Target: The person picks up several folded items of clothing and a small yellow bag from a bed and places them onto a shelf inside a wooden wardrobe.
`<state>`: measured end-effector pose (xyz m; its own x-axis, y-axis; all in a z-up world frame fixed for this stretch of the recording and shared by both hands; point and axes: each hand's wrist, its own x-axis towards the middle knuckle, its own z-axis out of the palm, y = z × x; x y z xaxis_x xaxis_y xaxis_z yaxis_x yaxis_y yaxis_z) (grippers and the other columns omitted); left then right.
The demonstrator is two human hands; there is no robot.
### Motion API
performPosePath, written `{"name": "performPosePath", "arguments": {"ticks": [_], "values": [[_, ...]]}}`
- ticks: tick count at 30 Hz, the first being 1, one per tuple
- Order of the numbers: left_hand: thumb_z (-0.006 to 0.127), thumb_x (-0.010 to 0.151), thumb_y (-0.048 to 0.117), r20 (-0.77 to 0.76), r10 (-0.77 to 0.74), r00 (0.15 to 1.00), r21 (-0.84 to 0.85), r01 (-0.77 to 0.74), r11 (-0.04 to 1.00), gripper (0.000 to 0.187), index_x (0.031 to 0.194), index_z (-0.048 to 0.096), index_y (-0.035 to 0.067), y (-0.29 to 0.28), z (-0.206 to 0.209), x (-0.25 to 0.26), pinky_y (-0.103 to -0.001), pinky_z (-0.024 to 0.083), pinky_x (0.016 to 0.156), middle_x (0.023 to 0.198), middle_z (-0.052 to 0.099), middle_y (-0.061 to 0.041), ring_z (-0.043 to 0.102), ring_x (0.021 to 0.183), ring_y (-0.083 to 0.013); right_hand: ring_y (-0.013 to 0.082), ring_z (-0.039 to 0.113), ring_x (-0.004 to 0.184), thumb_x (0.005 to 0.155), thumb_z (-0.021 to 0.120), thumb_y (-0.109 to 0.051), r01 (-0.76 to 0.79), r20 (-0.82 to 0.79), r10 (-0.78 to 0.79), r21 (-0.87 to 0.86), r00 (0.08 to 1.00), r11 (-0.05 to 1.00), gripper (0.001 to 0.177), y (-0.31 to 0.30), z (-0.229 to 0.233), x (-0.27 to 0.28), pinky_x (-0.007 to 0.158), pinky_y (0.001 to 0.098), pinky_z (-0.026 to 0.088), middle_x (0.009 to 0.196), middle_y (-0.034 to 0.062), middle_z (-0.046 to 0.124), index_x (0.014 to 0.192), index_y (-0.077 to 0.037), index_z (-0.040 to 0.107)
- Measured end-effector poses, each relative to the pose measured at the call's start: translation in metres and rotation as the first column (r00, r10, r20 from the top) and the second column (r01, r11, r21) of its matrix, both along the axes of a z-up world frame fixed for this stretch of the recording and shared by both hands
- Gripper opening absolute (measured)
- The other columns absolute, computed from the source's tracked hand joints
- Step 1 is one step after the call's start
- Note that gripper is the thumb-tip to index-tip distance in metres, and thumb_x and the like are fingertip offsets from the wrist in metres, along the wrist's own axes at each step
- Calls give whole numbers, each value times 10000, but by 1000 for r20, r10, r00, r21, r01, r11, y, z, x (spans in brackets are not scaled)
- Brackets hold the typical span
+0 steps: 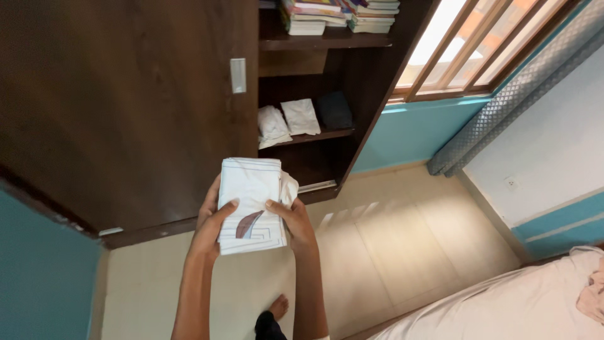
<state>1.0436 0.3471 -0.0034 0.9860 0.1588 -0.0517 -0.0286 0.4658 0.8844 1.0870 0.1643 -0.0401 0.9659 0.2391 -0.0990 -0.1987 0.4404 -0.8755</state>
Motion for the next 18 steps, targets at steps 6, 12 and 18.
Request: {"name": "performPosePath", "arguments": {"ticks": [6, 12, 18], "values": [[669, 856, 37, -79, -33, 996, 47, 36, 998, 722, 1539, 446, 107, -31, -36, 152, -354, 464, 1080, 1485, 578, -116, 559, 1343, -233, 186, 723, 988, 840, 754, -133, 57, -43, -61, -87, 997, 995, 483, -32, -22, 132, 858, 317, 565, 1136, 109, 746, 1283, 26, 646], [689, 859, 101, -205, -77, 976, 119, 103, 987, 741, 1555, 438, 133, -64, -111, 255, -335, 399, 1115, 1513, 562, -84, 521, 1382, -214, 213, 707, 1002, 834, 748, -109, 131, -107, -154, -192, 982, 973, 499, -73, -83, 229, 865, 352, 561, 1149, 112, 736, 1304, 20, 638], [719, 807, 70, -264, -118, 957, 155, 163, 974, 827, 1570, 416, 172, -81, -155, 339, -336, 396, 1108, 1502, 559, -87, 525, 1362, -210, 207, 689, 1085, 806, 743, -61, 141, -147, -169, -189, 974, 972, 600, -95, -112, 305, 923, 333, 543, 1227, 94, 712, 1384, -39, 580]]}}
